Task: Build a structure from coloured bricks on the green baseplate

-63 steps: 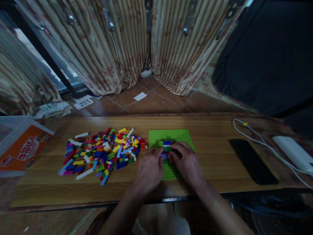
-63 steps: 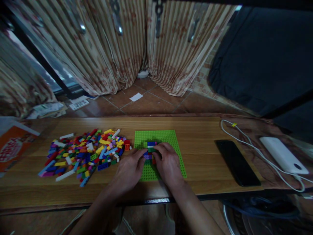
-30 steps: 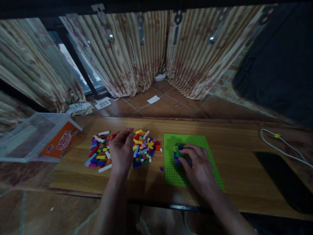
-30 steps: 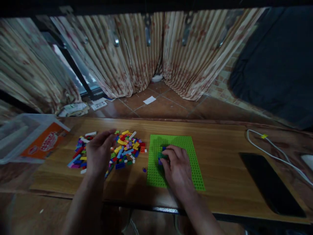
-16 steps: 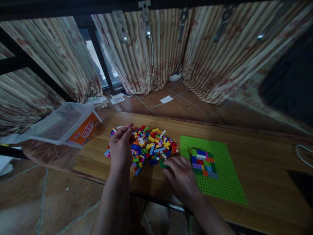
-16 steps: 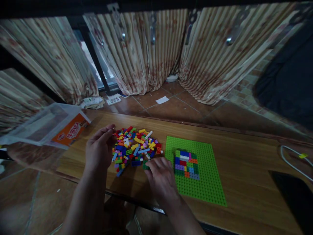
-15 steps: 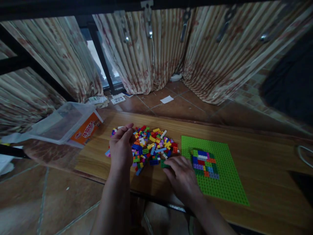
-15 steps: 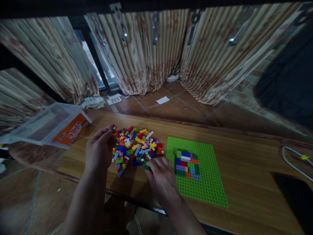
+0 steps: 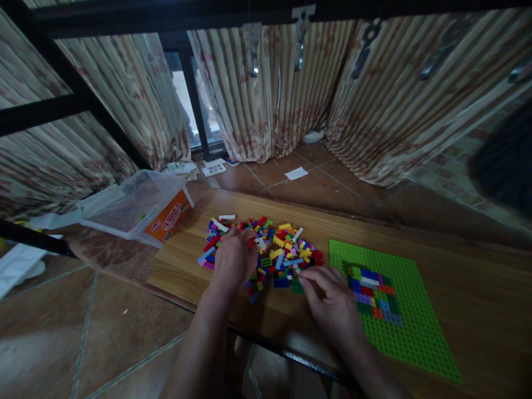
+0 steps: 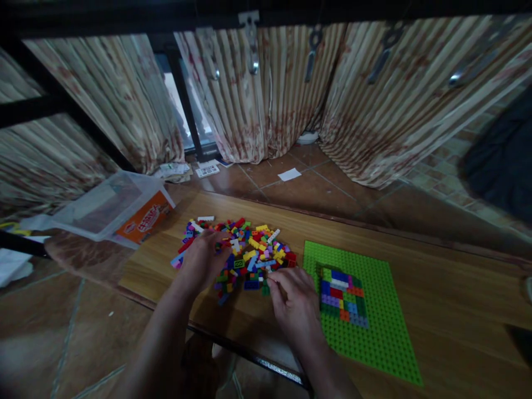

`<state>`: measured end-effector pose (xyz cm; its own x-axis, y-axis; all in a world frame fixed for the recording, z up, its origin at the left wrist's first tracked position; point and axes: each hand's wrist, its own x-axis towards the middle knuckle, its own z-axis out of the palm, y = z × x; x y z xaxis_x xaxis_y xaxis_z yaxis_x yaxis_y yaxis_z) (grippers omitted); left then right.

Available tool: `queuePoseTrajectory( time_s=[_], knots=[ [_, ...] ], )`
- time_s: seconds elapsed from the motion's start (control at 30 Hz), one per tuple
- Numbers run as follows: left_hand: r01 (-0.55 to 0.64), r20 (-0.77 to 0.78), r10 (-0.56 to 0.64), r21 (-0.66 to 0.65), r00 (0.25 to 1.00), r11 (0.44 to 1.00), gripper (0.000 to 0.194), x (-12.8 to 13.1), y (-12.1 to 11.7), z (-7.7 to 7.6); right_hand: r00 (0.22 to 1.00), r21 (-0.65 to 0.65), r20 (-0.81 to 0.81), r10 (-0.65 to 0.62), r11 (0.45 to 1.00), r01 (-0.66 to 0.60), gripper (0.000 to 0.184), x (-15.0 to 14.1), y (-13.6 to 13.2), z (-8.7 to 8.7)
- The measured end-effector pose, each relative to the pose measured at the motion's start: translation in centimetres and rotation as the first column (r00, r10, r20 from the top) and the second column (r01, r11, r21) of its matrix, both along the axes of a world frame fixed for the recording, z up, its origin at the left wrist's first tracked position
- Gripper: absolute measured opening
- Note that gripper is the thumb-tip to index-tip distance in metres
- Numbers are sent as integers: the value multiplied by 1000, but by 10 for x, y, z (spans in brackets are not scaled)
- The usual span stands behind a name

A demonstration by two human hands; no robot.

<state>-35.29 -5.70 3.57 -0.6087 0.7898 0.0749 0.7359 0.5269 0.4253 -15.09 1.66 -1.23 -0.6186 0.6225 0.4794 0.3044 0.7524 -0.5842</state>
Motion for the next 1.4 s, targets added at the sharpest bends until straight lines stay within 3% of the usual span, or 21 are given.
queuePoseTrajectory(
  time_s=[0.27, 0.57, 0.67, 0.73, 0.77, 0.83, 0.87, 0.97, 1.03, 1.1, 1.17, 1.23, 1.4],
  knots=[
    [28, -140, -33, -36, 990, 999, 33, 8, 6, -10, 1000, -27, -2, 16, 1000, -16, 9, 1, -1, -2],
    [67, -123, -64, 20, 990, 998, 23, 12, 12, -14, 1000, -49, -11, -2, 999, 1, 9, 3, 1, -1],
    [72, 1, -73, 196, 997, 978, 21, 12, 12, -10, 999, -85, -43, -15, 996, 11, 10, 4, 1, 1],
    [38, 228, -120, 334, 966, 942, 18, 16, 13, -4, 995, -163, -91, -32, 987, 16, 10, 4, 1, 3],
    [10, 373, -164, 384, 913, 923, 17, 20, 13, 0, 991, -235, -125, -52, 972, 21, 10, 4, 0, 4],
    [-57, 631, -273, 451, 726, 891, 22, 30, 14, 6, 971, -446, -201, -128, 895, 25, 11, 2, 0, 8],
    [-91, 718, -327, 476, 614, 875, 26, 36, 14, 9, 954, -568, -242, -179, 823, 10, 14, 1, 0, 10],
    [-155, 835, -451, 514, 314, 844, 39, 57, 17, 9, 875, -839, -360, -324, 523, -151, 27, -3, 2, 19],
    [-130, 853, -485, 512, 195, 849, 39, 69, 20, 7, 820, -888, -429, -378, 345, -305, 33, -3, 4, 24],
    [-79, 853, -487, 507, 187, 858, 35, 79, 22, 5, 779, -883, -470, -416, 234, -408, 33, -1, 6, 28],
    [-24, 843, -477, 498, 247, 867, 33, 85, 25, 4, 753, -876, -478, -453, 184, -445, 31, 1, 7, 30],
    [11, 828, -468, 489, 310, 872, 33, 90, 27, 5, 735, -879, -470, -489, 185, -440, 28, 3, 8, 29],
    [-27, 817, -428, 474, 385, 880, 30, 95, 29, 4, 688, -876, -483, -542, 302, -377, 25, 3, 12, 26]
  ],
)
